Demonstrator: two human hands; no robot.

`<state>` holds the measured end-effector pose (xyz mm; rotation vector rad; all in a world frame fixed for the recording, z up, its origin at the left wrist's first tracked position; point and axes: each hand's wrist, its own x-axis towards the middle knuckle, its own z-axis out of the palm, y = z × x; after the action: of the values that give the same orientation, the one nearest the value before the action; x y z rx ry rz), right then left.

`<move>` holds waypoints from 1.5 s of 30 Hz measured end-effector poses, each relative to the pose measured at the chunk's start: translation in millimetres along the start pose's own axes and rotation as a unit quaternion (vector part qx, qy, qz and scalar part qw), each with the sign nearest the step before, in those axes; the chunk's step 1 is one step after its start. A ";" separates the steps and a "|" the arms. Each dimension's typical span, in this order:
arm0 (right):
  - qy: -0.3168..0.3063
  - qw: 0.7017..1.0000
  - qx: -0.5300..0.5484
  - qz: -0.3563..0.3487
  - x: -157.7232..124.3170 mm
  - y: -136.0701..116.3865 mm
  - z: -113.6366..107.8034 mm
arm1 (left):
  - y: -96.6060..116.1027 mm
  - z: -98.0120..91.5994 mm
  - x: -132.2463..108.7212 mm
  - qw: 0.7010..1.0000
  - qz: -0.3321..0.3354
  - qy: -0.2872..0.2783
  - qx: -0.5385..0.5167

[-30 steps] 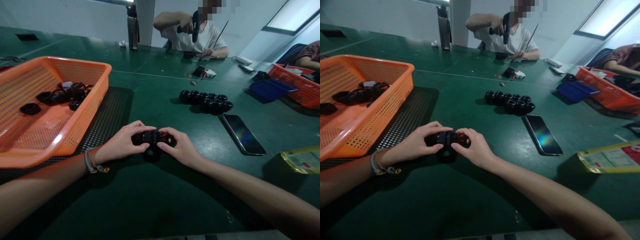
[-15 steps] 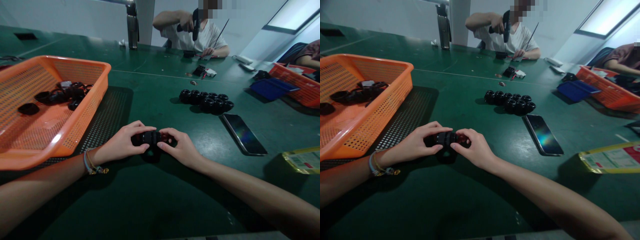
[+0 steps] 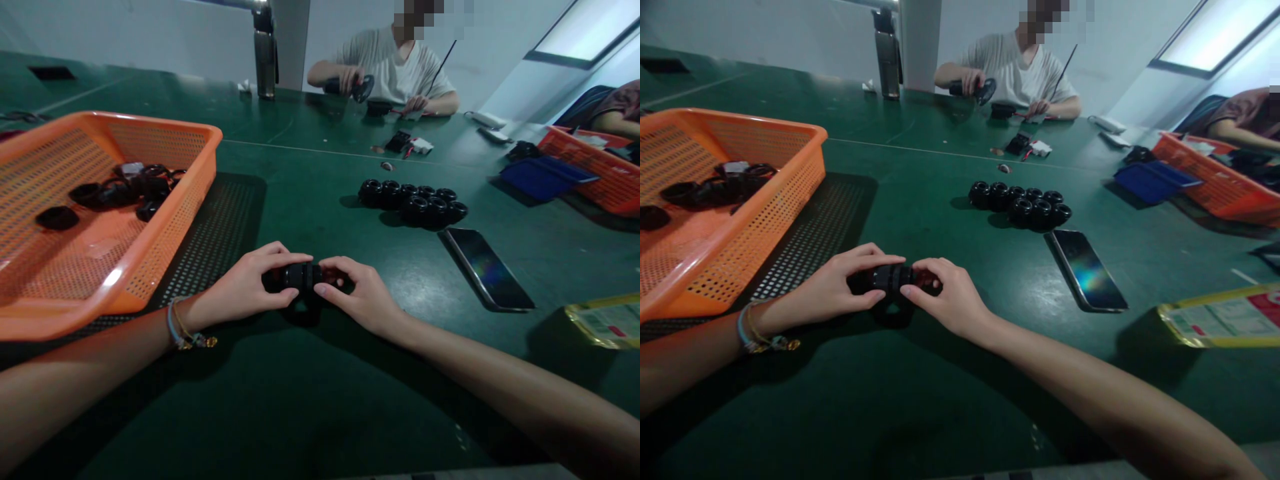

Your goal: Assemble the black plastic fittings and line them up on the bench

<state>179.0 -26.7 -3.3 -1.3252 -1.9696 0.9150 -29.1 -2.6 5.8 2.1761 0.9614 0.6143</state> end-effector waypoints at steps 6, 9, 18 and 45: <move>0.000 1.000 -0.006 -0.005 0.0 -0.4 -0.5 | -1.8 1.1 -1.0 1.000 0.007 0.003 -0.004; 0.001 1.000 -0.010 -0.005 0.2 -0.8 -0.5 | -2.7 0.8 -0.8 1.000 0.012 0.006 -0.005; -0.001 1.000 -0.020 -0.008 1.3 -2.9 -0.9 | 0.0 -0.2 -0.1 1.000 -0.003 -0.001 0.000; -0.015 0.999 0.007 -0.044 -1.8 -2.2 -1.9 | -3.0 -0.8 -0.1 1.000 0.008 -0.003 0.004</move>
<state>179.9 -28.5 -0.5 -1.2130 -2.0232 0.9105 -31.1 -0.9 4.2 2.1940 0.9466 0.6120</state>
